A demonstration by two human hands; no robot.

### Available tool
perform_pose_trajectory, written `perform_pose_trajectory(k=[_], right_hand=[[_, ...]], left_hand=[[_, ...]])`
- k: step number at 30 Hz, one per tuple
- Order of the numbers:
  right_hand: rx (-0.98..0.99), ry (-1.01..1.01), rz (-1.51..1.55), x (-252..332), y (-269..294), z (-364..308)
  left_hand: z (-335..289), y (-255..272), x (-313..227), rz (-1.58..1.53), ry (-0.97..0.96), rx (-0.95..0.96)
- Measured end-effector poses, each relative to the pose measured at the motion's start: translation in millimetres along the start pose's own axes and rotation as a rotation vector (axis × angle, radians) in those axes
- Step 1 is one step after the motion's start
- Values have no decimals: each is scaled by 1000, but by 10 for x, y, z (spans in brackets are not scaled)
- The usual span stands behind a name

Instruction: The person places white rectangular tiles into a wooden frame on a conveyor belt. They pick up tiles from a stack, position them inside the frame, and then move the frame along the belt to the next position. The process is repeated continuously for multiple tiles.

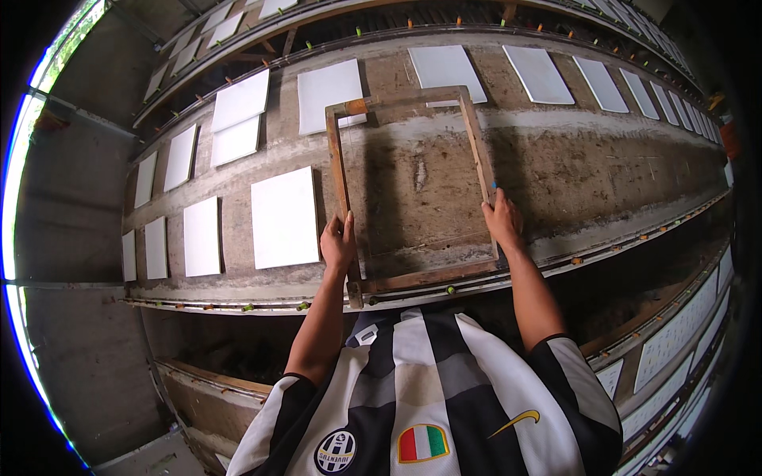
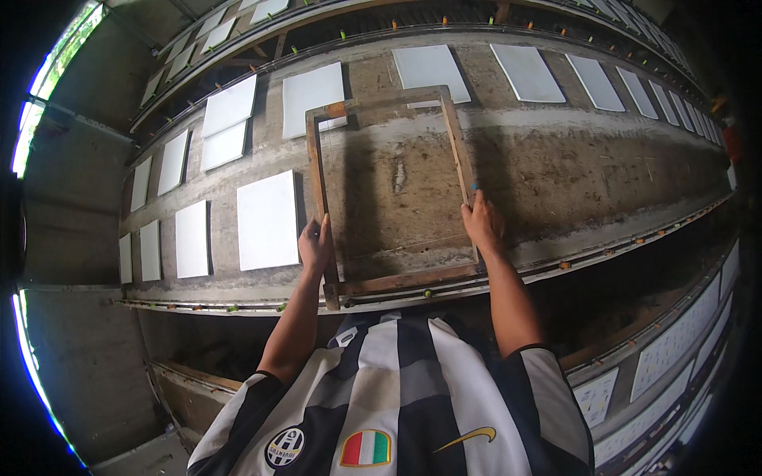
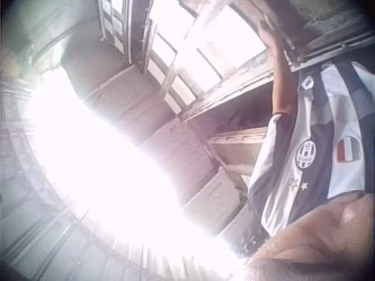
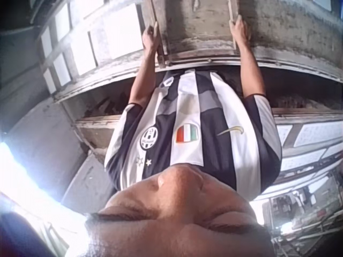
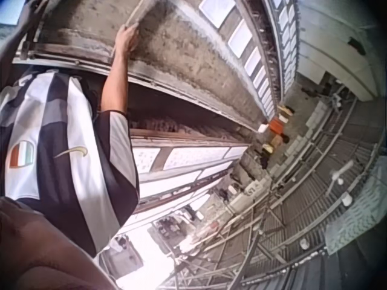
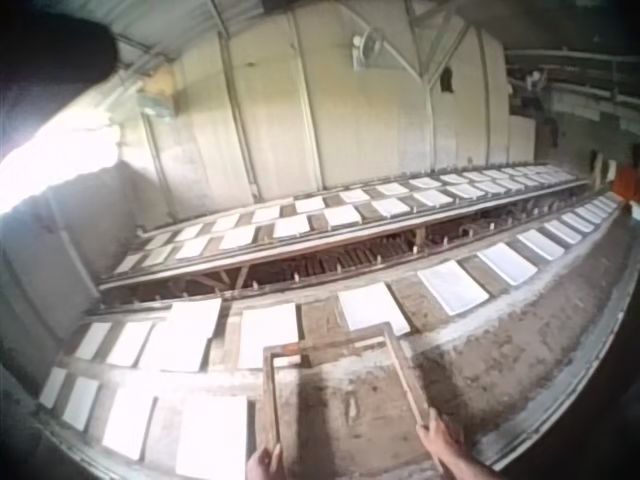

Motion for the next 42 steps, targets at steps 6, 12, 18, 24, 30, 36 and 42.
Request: perform_pose_trajectory(k=[6, 12, 18, 24, 30, 36, 42], right_hand=[[-35, 21, 17, -115, 55, -43], [-48, 18, -8, -166, 95, -63], [-20, 20, -4, -165, 98, -41], [-52, 46, 55, -264, -34, 2], [6, 6, 34, -211, 11, -21], [47, -17, -32, -230, -11, -5], [76, -42, -56, -175, 32, -34]], left_hand=[[-85, -102, -22, -61, 0, 5], [-93, -187, -19, -110, -4, -29], [-95, -183, -47, -27, 31, 8], [-101, -225, 12, -51, 70, 64], [-94, -296, 153, -6, 95, 41], [-54, -379, 241, 19, 78, 74], [-106, -324, 158, -33, 45, 22]])
Point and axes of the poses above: each hand's wrist, its own z-axis towards the middle knuckle, its own y-axis out of the back of the hand, x = y × z, the point moved 5 cm from there along z, towards the middle knuckle, and after that the axes turned 4 degrees about y, right-handed, at the moved point
